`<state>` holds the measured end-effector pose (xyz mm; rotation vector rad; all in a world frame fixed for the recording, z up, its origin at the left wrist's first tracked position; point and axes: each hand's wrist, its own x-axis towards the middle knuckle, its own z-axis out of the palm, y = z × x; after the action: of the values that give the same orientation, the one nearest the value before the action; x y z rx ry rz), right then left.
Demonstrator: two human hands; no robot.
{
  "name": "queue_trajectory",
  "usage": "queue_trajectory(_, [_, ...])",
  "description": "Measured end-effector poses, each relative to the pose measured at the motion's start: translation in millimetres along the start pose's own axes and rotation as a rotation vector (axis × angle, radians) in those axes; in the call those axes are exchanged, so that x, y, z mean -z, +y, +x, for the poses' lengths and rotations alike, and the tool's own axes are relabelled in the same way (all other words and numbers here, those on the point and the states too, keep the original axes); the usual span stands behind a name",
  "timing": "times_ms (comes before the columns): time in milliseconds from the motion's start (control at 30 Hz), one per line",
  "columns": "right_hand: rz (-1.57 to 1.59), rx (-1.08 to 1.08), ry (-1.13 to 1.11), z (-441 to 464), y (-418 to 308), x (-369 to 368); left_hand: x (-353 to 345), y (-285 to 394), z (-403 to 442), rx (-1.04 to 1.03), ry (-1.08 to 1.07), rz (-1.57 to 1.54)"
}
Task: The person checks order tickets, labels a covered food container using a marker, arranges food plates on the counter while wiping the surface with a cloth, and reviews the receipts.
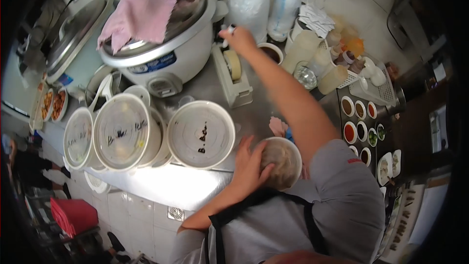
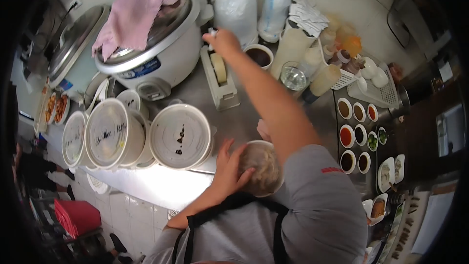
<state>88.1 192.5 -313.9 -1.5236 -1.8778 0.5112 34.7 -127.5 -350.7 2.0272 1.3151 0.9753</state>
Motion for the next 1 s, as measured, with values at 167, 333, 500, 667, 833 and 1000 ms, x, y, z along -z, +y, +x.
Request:
queue_trajectory(167, [0.098, 0.150, 0.253, -15.3, -0.7, 32.1, -10.6, -2.5, -3.3, 0.079, -0.025, -0.139])
queue_trajectory(333, [0.231, 0.217, 0.415, -78.0, -5.4, 229.7, -15.4, -3.2, -8.5, 0.099, 0.023, -0.238])
queue_trajectory(500, [0.014, 0.295, 1.110, -116.4, 113.4, 447.5, -23.4, -1.9, -14.6, 0.149, 0.145, -0.151])
queue_trajectory(667, [-0.436, 0.018, 1.412, -155.0, 208.1, 569.1, -34.6, -23.4, -23.6, 0.310, 0.246, -0.293])
queue_trajectory(833, [-0.511, 0.046, 1.071, -141.9, 228.5, 595.6, -40.1, -23.8, -21.8, 0.284, 0.351, -0.302])
queue_trajectory(1000, [-0.610, -0.276, 0.760, -140.1, 209.9, 599.0, -33.4, -7.1, -20.9, 0.492, 0.281, -0.360])
